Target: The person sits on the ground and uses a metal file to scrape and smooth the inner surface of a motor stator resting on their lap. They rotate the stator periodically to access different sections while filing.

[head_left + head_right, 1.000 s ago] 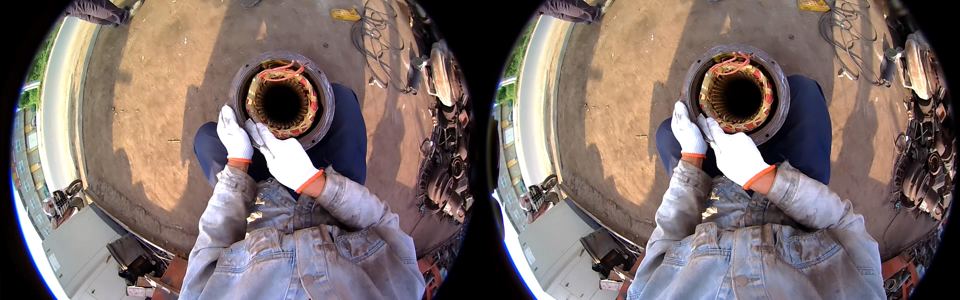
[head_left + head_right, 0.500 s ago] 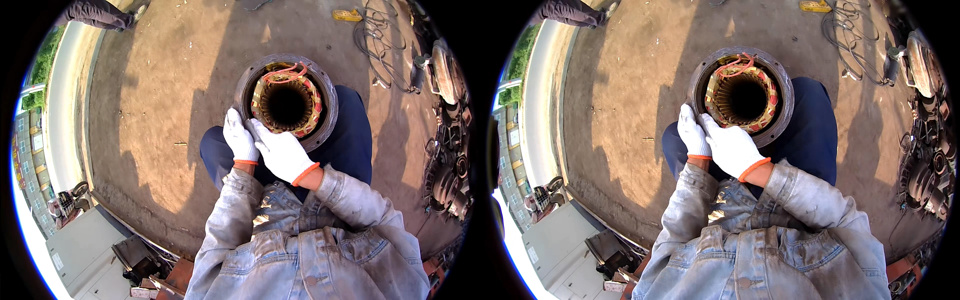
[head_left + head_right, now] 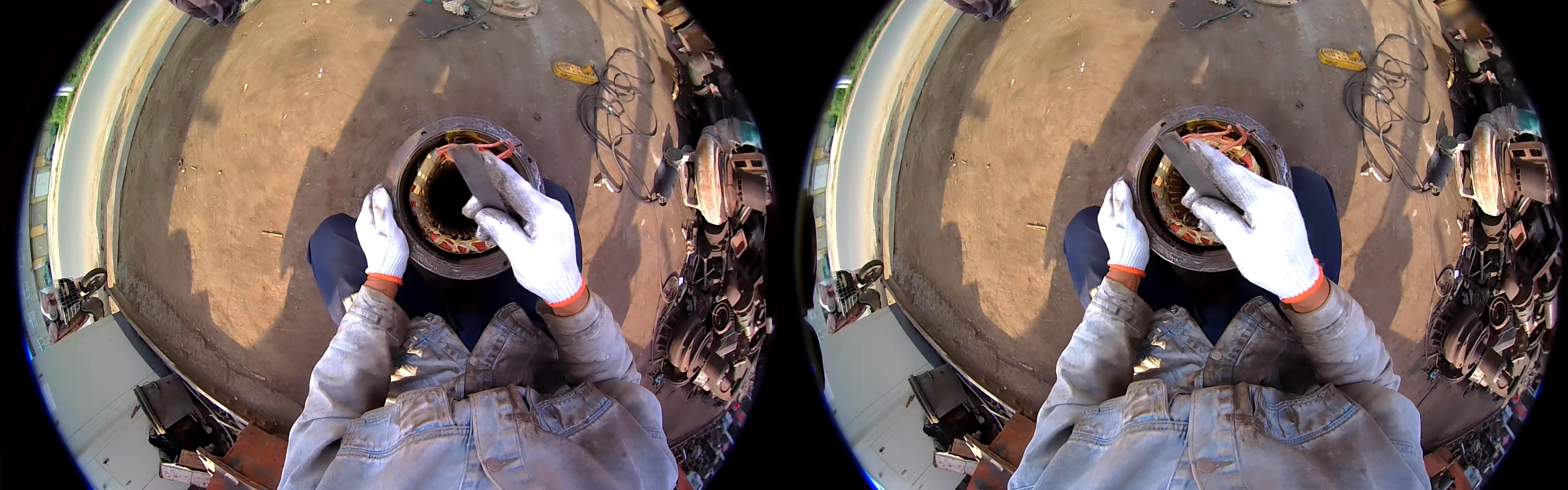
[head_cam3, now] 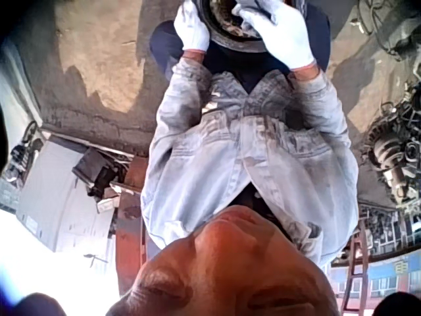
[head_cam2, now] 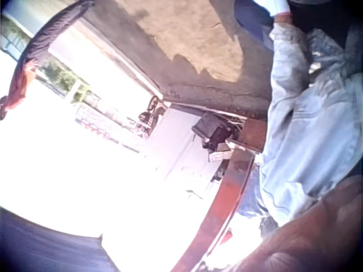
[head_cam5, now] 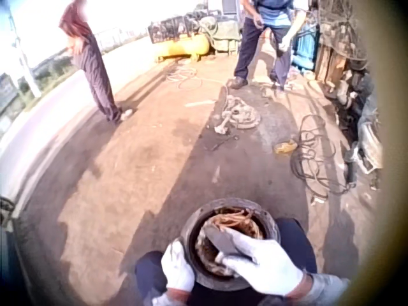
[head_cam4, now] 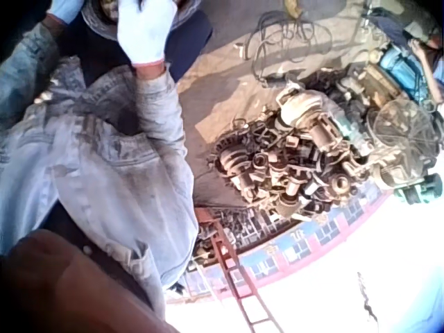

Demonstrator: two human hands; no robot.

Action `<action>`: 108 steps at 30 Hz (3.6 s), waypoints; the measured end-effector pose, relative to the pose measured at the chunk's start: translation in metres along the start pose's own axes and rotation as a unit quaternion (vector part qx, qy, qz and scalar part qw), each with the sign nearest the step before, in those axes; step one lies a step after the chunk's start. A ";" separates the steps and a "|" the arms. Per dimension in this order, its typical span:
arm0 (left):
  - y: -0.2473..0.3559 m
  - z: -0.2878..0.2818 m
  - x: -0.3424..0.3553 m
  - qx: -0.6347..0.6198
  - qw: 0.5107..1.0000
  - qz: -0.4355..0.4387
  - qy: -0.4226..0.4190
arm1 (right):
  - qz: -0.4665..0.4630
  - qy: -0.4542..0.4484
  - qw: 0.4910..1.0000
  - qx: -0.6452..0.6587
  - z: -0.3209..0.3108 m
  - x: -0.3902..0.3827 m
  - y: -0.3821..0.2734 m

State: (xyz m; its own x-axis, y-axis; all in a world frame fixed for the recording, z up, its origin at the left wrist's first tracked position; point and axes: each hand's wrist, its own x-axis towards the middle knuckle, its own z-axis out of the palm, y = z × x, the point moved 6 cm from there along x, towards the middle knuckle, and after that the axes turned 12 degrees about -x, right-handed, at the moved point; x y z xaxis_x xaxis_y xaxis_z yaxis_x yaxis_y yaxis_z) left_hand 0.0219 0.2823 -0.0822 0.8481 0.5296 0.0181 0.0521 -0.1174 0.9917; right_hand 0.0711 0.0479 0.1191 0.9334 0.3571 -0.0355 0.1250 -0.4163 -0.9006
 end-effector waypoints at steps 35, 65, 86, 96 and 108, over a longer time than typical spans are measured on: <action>0.129 0.084 -0.026 0.254 0.886 0.226 -0.314 | -0.434 -0.290 0.706 -0.478 -0.026 0.159 0.047; 0.114 0.087 -0.035 0.262 0.922 0.169 -0.231 | -0.630 -0.271 0.596 -0.417 0.042 0.177 0.027; 0.121 0.090 -0.030 0.280 0.911 0.177 -0.245 | -0.618 -0.327 0.595 -0.397 0.051 0.200 0.025; 0.122 0.086 -0.033 0.246 0.928 0.172 -0.221 | -0.640 -0.369 0.552 -0.387 0.069 0.189 0.026; 0.129 0.089 -0.030 0.232 0.930 0.210 -0.193 | -0.636 -0.389 0.537 -0.395 0.079 0.189 0.023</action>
State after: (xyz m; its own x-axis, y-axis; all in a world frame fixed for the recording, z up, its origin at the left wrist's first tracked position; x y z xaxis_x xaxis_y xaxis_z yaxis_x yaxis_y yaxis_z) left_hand 0.0501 0.1770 0.0341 0.9663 0.0241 0.2563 -0.1812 -0.6433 0.7439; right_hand 0.2242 0.1716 0.0577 -0.4605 0.8859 -0.0550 0.8853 0.4629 0.0433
